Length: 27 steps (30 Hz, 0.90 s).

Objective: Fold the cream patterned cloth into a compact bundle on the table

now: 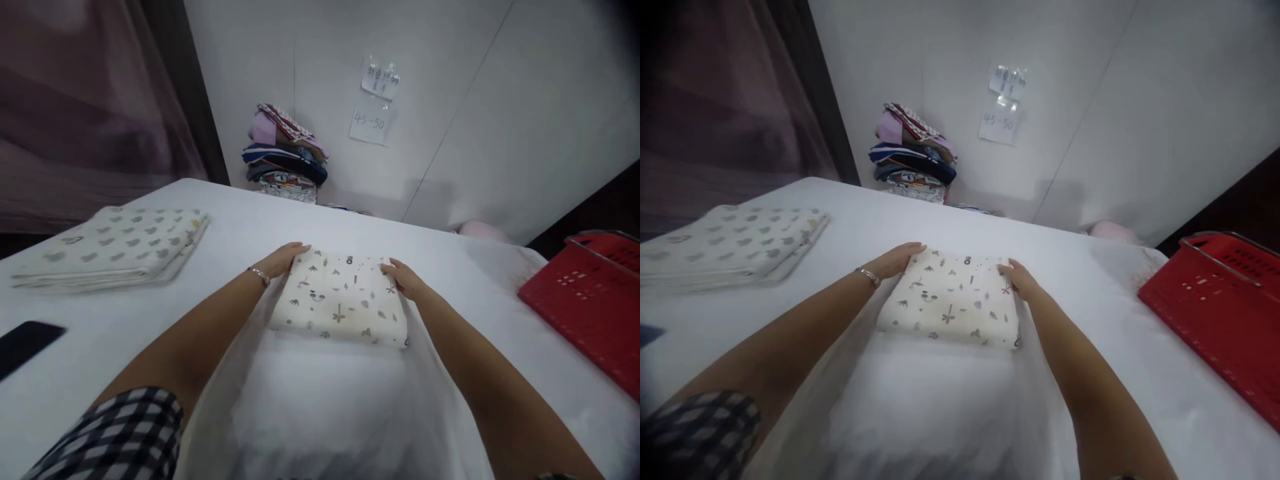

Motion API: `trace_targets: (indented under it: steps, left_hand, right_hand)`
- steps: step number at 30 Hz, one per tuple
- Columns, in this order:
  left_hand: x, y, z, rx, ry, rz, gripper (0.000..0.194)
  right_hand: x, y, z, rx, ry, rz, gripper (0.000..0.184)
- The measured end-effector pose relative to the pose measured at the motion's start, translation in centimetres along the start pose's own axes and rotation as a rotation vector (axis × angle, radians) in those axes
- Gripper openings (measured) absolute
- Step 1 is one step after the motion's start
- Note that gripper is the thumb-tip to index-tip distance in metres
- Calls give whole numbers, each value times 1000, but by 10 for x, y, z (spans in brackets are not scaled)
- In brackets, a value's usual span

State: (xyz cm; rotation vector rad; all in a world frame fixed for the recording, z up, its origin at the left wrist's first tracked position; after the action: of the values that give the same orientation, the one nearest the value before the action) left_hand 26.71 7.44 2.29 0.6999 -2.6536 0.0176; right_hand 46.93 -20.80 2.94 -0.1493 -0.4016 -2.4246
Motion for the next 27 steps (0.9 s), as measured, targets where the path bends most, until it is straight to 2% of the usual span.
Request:
trace_targets:
  steps: [3, 7, 11, 13, 15, 18, 22, 24, 27]
  left_hand:
    - [4, 0, -3, 10, 157, -64, 80]
    - [8, -8, -5, 32, 186, -164, 82]
    - [14, -16, -13, 13, 103, -263, 71]
    - [24, -17, -23, -10, 11, -314, 66]
    - [41, -17, -37, -3, -91, -312, 63]
    - [83, -16, -59, 32, -249, -230, 65]
    - [167, -14, -76, 2, -397, -153, 69]
    - [213, -13, -70, -85, -401, -124, 66]
    - [274, -14, -40, -276, -434, -43, 63]
  right_hand:
    - [3, 2, 4, 26, -9, -6, 80]
    - [6, -2, 7, 26, -11, -31, 84]
    - [9, -6, 10, -89, 65, -71, 82]
    - [16, -7, 16, -148, 152, -102, 80]
    - [30, -4, 27, -207, 269, -97, 79]
    - [65, 4, 50, -280, 456, -26, 76]
    - [136, 24, 67, -245, 590, -37, 76]
    - [178, 33, 61, -178, 597, -58, 75]
    - [241, 41, 34, 6, 557, -74, 72]
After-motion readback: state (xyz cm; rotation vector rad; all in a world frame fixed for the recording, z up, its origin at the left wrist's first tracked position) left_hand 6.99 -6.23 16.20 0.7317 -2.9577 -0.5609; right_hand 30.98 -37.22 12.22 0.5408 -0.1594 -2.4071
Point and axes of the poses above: each hand's wrist, its own x-axis away from the middle knuckle, its own y-axis out of the back of the hand, z = x × y, the point moved 1 cm from there along -x, towards the middle knuckle, and after that the axes turned 12 degrees about y, right-handed, at the moved point
